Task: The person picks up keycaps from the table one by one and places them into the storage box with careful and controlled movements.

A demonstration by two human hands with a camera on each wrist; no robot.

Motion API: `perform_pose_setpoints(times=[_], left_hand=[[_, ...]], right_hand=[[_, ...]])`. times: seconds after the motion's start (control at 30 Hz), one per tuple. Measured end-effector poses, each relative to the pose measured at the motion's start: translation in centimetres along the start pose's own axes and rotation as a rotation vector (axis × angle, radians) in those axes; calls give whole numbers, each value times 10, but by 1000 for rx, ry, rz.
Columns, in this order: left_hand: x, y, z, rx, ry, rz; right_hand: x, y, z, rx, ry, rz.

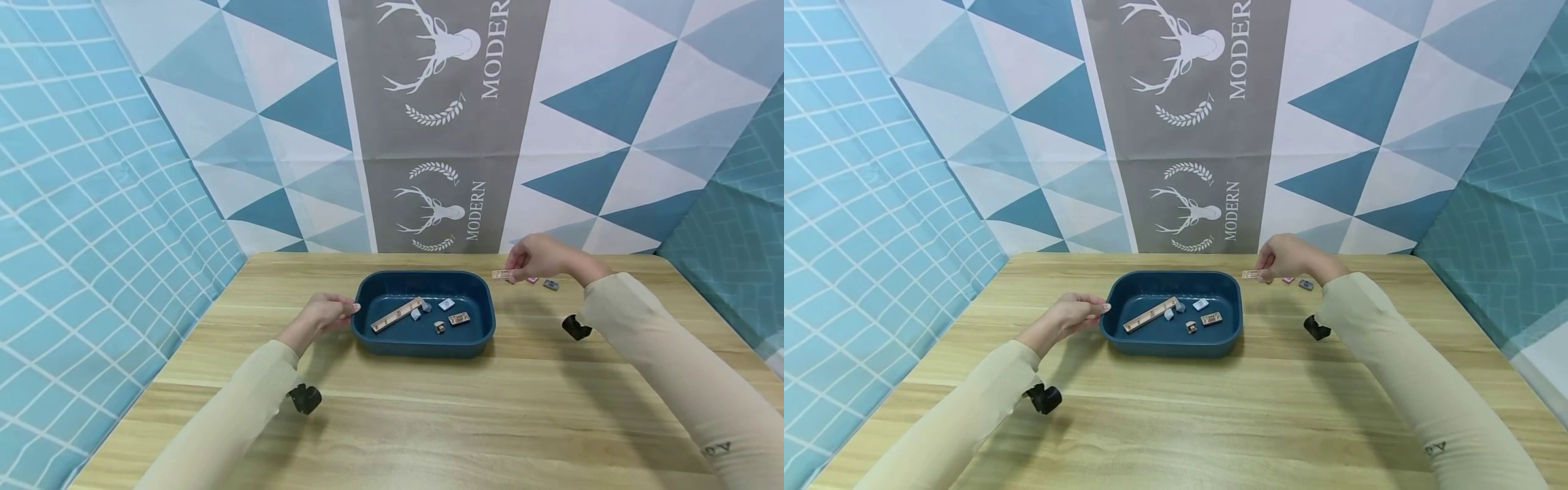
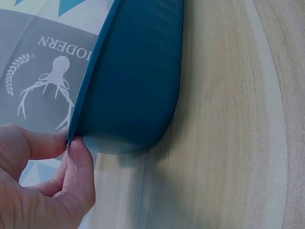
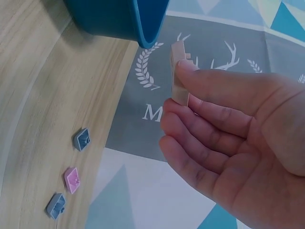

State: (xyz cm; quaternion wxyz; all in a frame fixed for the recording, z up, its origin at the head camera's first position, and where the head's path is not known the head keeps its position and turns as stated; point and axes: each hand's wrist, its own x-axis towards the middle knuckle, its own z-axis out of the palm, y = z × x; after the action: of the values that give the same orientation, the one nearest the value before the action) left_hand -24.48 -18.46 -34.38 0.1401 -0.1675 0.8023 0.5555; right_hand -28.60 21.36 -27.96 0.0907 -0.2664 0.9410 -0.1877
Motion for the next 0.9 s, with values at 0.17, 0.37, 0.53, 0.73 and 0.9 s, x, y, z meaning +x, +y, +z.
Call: perform_pose_setpoints(times=[0.17, 0.37, 0.53, 0.73, 0.9], left_hand=[[0, 0, -1, 10, 6, 2], [0, -1, -1, -1, 11, 12], [0, -3, 0, 5, 3, 13], [1, -3, -1, 21, -1, 5], [-1, 0, -2, 21, -6, 2]], right_hand=[[5, -7, 1, -14, -7, -10], [10, -17, 6, -27, 9, -37], [16, -27, 10, -21, 29, -62], [23, -34, 13, -38, 45, -82], [29, -39, 13, -48, 43, -74]])
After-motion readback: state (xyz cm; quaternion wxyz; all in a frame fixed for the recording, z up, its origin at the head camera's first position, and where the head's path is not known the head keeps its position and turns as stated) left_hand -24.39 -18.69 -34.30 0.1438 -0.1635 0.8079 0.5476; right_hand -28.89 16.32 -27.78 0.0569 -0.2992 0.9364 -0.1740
